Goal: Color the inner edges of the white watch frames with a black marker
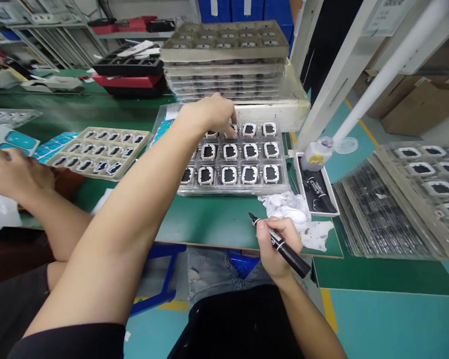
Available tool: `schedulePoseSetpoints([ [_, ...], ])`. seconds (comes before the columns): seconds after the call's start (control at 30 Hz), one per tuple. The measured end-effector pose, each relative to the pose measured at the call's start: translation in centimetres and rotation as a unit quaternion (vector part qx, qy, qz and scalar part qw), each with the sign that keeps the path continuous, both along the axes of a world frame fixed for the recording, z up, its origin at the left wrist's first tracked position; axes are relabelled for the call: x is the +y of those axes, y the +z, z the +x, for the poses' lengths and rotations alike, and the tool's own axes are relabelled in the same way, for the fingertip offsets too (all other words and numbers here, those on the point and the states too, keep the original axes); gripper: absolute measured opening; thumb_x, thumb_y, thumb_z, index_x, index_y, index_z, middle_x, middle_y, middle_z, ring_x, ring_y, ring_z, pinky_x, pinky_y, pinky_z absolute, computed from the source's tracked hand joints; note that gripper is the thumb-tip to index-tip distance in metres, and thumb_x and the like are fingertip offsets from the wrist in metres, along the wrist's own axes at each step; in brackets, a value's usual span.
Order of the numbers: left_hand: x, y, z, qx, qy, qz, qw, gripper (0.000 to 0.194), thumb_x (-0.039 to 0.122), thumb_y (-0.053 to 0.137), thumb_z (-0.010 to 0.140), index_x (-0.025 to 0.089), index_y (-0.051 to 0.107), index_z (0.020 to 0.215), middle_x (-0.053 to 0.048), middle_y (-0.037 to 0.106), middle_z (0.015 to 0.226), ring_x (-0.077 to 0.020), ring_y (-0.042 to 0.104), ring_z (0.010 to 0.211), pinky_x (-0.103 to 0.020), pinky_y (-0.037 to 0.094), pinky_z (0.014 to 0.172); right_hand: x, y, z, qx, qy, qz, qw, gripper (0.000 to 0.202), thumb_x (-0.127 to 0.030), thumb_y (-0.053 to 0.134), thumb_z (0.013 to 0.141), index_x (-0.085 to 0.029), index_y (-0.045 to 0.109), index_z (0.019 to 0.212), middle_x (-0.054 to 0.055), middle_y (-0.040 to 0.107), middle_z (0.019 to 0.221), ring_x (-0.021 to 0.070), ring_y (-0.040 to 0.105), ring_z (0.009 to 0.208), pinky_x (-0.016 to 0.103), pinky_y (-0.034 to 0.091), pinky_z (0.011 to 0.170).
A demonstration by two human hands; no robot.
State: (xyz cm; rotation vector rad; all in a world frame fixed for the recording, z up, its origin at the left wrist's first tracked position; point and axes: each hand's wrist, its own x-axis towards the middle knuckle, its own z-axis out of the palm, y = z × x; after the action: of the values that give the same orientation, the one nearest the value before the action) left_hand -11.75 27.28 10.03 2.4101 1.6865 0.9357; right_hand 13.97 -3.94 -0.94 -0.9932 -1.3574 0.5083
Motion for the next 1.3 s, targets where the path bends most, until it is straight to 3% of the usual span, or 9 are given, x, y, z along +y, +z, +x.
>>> schedulePoseSetpoints([
  [0.13,-1.5,1.6,1.1,0.031,-0.020,-0.102,0.994,0.036,0.044,0.108,0.078,0.022,0.081,0.085,-0.014,0.080,0.102,-0.0436,0.068,0.136,-0.062,0.050,0.129,0.0,-0.6,0.2,0.010,0.001,-0.012,1.000,0.022,-0.033,0.079,0.108,-0.025,0.066,0.093,-0.002,0.075,0.073,0.0167,0.074,0.061,0.028,0.058,0.057],
  [0.3,-5.8,2.7,0.4,-0.069,-0.041,-0.022,0.997,0.029,0.034,0.100,0.086,0.026,0.080,0.106,-0.013,0.083,0.122,-0.0379,0.063,0.143,-0.059,0.045,0.134,-0.2,-1.1,0.5,0.014,0.002,-0.018,1.000,0.024,-0.037,0.079,0.108,-0.025,0.065,0.093,-0.001,0.076,0.075,0.0176,0.075,0.063,0.030,0.061,0.060],
  [0.43,-11.8,2.3,0.5,-0.190,-0.062,0.024,0.980,0.040,0.051,0.093,0.095,0.027,0.080,0.124,-0.015,0.081,0.131,-0.0427,0.068,0.142,-0.060,0.059,0.122,-0.3,-1.0,0.5,0.025,0.010,-0.031,0.999,0.026,-0.038,0.078,0.109,-0.025,0.064,0.092,-0.002,0.073,0.072,0.0178,0.075,0.064,0.030,0.060,0.059],
  [0.6,-21.6,-1.5,3.2,-0.402,-0.067,0.030,0.913,0.058,0.078,0.070,0.108,0.030,0.078,0.140,-0.014,0.077,0.137,-0.0296,0.081,0.115,-0.039,0.075,0.084,-0.3,-0.9,0.4,0.055,0.021,-0.022,0.998,0.021,-0.032,0.081,0.108,-0.025,0.066,0.094,-0.004,0.071,0.072,0.0185,0.077,0.065,0.029,0.060,0.060],
  [0.7,-26.7,-4.9,5.1,-0.497,-0.048,-0.012,0.866,0.053,0.072,0.071,0.112,0.029,0.079,0.141,-0.013,0.078,0.129,-0.0212,0.081,0.089,-0.028,0.068,0.057,-0.4,-1.0,0.5,0.073,0.033,-0.008,0.997,0.017,-0.026,0.081,0.107,-0.025,0.067,0.097,-0.004,0.073,0.074,0.0175,0.077,0.066,0.029,0.063,0.062],
  [0.8,-29.9,-7.5,6.4,-0.564,-0.026,-0.123,0.816,0.054,0.056,0.098,0.096,0.024,0.083,0.136,-0.011,0.080,0.119,-0.0200,0.082,0.081,-0.027,0.068,0.054,-0.4,-1.2,0.7,0.077,0.041,-0.002,0.996,0.015,-0.023,0.081,0.108,-0.026,0.068,0.100,-0.005,0.073,0.075,0.0175,0.077,0.067,0.032,0.068,0.068],
  [0.9,-31.4,-8.9,7.0,-0.600,-0.003,-0.196,0.776,0.065,0.036,0.112,0.078,0.023,0.085,0.136,-0.008,0.080,0.114,-0.0205,0.083,0.087,-0.030,0.075,0.068,-0.5,-1.5,0.9,0.074,0.038,-0.003,0.997,0.013,-0.022,0.081,0.107,-0.026,0.070,0.102,-0.005,0.071,0.075,0.0189,0.079,0.073,0.036,0.072,0.074],
  [0.97,-31.6,-9.4,7.2,-0.609,0.011,-0.211,0.764,0.068,0.030,0.111,0.077,0.023,0.085,0.139,-0.007,0.081,0.112,-0.0193,0.083,0.089,-0.029,0.076,0.074,-0.6,-1.7,0.9,0.073,0.032,-0.007,0.997,0.014,-0.021,0.082,0.107,-0.026,0.070,0.103,-0.005,0.070,0.076,0.0190,0.079,0.075,0.038,0.073,0.078],
  [1.3,-31.9,-10.6,8.0,-0.571,0.080,-0.199,0.792,0.057,0.026,0.100,0.085,0.020,0.079,0.138,-0.005,0.085,0.095,-0.0208,0.087,0.094,-0.027,0.072,0.088,-0.7,-1.6,0.9,0.080,0.042,-0.018,0.996,0.016,-0.019,0.083,0.106,-0.026,0.069,0.104,-0.006,0.069,0.076,0.0188,0.078,0.078,0.034,0.069,0.073],
])
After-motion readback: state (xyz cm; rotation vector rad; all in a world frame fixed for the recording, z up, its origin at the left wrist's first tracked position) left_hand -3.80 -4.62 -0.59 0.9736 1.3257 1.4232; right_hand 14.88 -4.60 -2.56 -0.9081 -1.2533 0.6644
